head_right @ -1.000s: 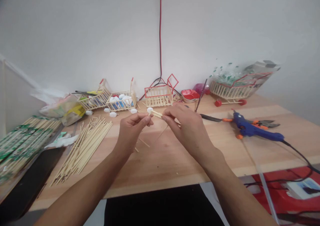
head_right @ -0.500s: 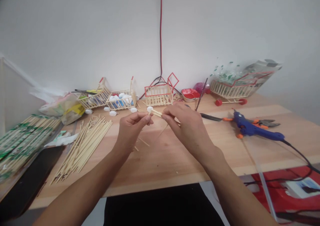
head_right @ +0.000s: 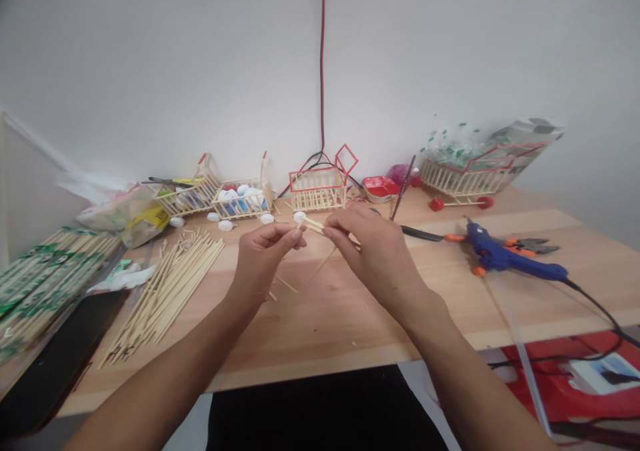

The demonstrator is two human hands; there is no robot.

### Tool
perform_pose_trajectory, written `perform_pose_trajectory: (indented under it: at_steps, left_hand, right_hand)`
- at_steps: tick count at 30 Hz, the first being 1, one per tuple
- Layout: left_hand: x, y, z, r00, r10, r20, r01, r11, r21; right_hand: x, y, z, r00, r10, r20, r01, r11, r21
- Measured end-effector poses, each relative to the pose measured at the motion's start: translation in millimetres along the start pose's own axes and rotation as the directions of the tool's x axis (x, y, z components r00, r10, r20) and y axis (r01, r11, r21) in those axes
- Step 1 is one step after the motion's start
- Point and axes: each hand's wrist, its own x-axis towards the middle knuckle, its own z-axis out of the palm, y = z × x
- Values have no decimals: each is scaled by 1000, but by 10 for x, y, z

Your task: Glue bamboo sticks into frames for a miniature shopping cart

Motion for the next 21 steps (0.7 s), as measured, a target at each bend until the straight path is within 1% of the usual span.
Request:
perform_pose_trajectory:
  at_steps: [5, 12, 21]
  left_hand:
    - [1, -7, 6, 1000, -5, -6, 5, 1000, -14]
    - [2, -5, 18, 999, -28, -17, 27, 999, -36]
    - [4, -16, 9, 1000, -14, -9, 14, 999, -38]
  right_hand:
    - [-10, 9, 14, 1000, 12, -9, -12, 1000, 9]
    - [-19, 8, 21, 999, 35, 6, -35, 999, 11]
    - [-16, 16, 37, 1000, 21, 11, -21, 1000, 6]
